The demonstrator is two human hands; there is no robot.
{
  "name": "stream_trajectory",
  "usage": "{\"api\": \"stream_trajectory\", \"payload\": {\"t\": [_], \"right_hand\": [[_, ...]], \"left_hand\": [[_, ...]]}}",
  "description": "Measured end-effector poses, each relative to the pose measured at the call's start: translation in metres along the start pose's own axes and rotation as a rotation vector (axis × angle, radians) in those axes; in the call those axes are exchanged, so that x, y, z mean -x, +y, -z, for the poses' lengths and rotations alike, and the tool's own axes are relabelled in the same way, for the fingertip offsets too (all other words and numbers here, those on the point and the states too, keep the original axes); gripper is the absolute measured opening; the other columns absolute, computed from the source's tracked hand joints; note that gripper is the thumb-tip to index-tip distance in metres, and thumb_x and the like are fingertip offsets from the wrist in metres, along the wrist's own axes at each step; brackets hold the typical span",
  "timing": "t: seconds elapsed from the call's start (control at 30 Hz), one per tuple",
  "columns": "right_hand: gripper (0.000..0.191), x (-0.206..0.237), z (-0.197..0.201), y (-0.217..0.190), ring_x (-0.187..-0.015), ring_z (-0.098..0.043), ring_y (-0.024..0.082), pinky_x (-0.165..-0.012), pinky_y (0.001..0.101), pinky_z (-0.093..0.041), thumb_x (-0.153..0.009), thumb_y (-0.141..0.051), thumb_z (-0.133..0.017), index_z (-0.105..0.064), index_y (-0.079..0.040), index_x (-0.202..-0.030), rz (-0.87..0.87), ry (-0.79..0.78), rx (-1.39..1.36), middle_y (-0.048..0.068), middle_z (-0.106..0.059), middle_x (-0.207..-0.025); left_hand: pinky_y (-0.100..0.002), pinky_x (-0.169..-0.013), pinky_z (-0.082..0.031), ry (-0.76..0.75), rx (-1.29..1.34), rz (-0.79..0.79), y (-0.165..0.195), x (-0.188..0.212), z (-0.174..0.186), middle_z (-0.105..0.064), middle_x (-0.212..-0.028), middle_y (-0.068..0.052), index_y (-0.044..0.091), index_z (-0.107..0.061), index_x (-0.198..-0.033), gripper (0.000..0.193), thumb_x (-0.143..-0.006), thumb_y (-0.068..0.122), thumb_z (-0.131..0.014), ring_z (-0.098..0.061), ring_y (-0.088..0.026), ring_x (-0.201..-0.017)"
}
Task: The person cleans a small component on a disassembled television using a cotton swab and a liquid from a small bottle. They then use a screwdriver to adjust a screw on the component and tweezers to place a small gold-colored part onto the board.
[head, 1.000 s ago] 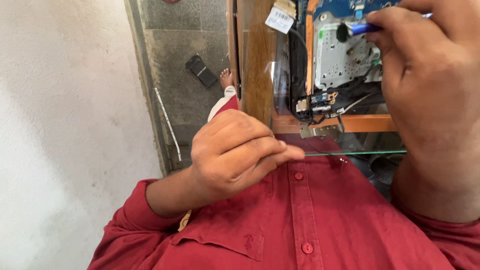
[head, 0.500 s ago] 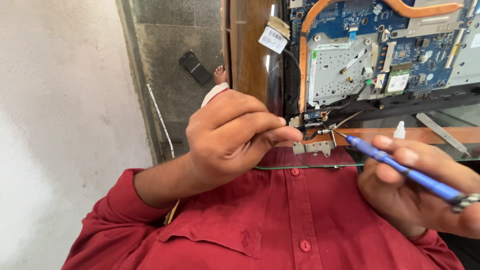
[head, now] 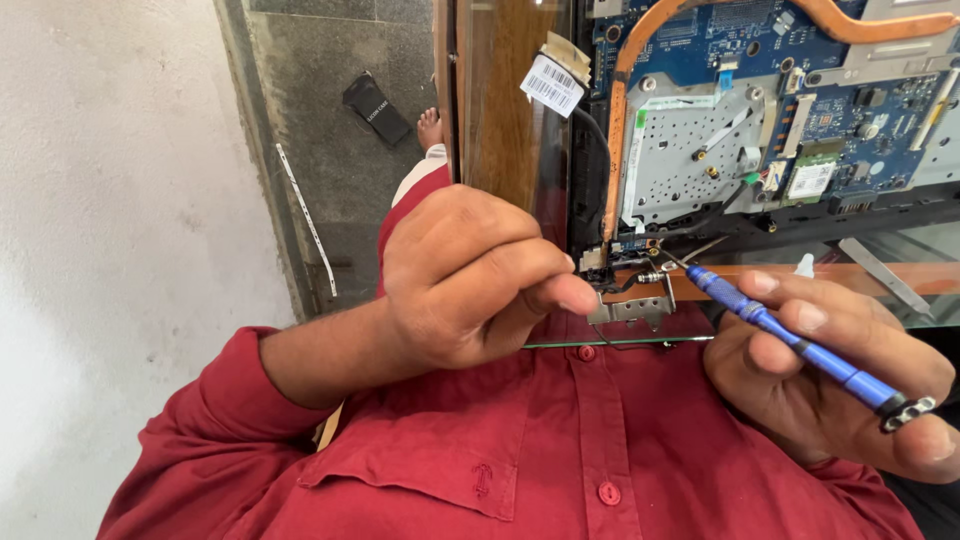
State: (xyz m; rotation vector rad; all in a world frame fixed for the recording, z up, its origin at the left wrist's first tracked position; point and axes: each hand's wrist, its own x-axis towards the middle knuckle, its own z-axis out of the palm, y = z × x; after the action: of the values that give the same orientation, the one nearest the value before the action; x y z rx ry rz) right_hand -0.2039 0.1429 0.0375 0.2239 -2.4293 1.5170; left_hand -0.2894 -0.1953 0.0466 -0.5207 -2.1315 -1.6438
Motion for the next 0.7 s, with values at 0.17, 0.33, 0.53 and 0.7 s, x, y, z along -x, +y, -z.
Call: {"api": "stream_trajectory", "payload": {"t": [0.17,0.33,0.53,0.7], "right_hand": [[0.031,-0.035,-0.003,-0.008,-0.076,-0.062,0.026,-0.068,0.0363,-0.060,-0.109,-0.025,-0.050,-0.047,0.004,-0.120,0.089,-0.086,0.050,0.021,-0.063,-0.101],[0.035,-0.033,-0.036,-0.012,-0.059,-0.056,0.024,-0.054,0.0364,-0.061,-0.110,-0.031,-0.048,-0.049,0.004,-0.107,0.288,0.362,0.025,0.017,-0.058,-0.084],[0.030,-0.040,-0.022,-0.058,-0.055,-0.042,0.017,-0.055,0.0308,-0.044,-0.107,-0.030,-0.058,-0.056,-0.005,-0.090,-0.300,-0.013,-0.552,0.006,-0.052,-0.070],[0.029,-0.082,-0.018,-0.086,-0.052,-0.059,0.009,-0.049,0.0229,-0.044,-0.080,-0.020,-0.078,-0.067,0.003,-0.092,-0.177,-0.572,-0.023,0.012,-0.067,-0.078]], "left_hand": [[-0.032,-0.055,-0.044,-0.056,-0.014,-0.112,-0.001,-0.009,0.004,-0.059,-0.077,-0.002,0.001,-0.069,-0.088,0.031,-0.085,0.021,-0.092,-0.063,-0.017,-0.066],[-0.031,-0.058,-0.047,-0.109,0.013,-0.235,0.009,-0.020,0.010,-0.060,-0.078,-0.003,-0.001,-0.070,-0.089,0.027,-0.084,0.017,-0.090,-0.063,-0.018,-0.068],[-0.030,-0.063,-0.052,-0.072,0.121,-0.272,0.023,-0.026,0.000,-0.059,-0.081,-0.005,-0.005,-0.069,-0.094,0.024,-0.088,0.010,-0.087,-0.063,-0.019,-0.071],[-0.031,-0.062,-0.052,-0.116,0.168,-0.298,0.034,-0.027,-0.004,-0.059,-0.080,-0.006,-0.007,-0.069,-0.095,0.024,-0.089,0.010,-0.085,-0.064,-0.020,-0.071]]}}
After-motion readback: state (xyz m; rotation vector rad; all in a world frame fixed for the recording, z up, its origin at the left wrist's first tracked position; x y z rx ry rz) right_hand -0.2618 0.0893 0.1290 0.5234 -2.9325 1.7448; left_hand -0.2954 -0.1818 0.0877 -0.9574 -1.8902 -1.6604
